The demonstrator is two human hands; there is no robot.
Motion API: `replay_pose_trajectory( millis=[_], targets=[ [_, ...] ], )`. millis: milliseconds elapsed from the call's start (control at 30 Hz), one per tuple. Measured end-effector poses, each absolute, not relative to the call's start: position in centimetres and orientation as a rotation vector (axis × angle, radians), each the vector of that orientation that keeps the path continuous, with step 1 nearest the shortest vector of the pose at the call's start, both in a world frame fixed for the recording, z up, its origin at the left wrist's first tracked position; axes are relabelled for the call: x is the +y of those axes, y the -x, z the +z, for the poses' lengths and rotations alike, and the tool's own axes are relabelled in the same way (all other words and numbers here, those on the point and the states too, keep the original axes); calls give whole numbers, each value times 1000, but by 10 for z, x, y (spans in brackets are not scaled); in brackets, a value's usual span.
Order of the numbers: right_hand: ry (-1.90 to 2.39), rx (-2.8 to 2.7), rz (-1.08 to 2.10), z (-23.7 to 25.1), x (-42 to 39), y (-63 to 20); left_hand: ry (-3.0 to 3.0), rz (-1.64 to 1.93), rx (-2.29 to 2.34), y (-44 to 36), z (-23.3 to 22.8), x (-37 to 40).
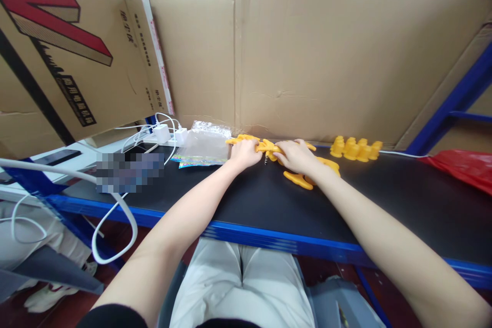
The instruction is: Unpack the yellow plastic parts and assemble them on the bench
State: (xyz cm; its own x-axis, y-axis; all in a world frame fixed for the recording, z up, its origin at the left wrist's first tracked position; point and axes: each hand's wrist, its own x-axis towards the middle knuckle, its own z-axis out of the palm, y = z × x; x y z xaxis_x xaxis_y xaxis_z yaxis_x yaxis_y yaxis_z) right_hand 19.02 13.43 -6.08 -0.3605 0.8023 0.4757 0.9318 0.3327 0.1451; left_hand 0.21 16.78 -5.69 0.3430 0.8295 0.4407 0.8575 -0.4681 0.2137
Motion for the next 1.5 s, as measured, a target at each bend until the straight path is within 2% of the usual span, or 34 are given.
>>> replay_pose_trajectory(
  millis=[633,833,1167,1333,1500],
  targets=[
    [1318,-2194,-553,-59,134,-190,2454,-732,-1598,7,-54,176],
    [1311,-2229,-547,-58,130,-186,2433,-838,-1674,11,-59,184],
    [1316,-2239,-487,-58,132,-188,2596,-1054,-1504,10,-71,192],
    [1311,-2241,-493,-59,133,-188,2711,-982,-1375,8,-77,196],
    [1328,-2241,-498,-59,133,-189,2734,-830,-1474,4,-83,192]
  ],
)
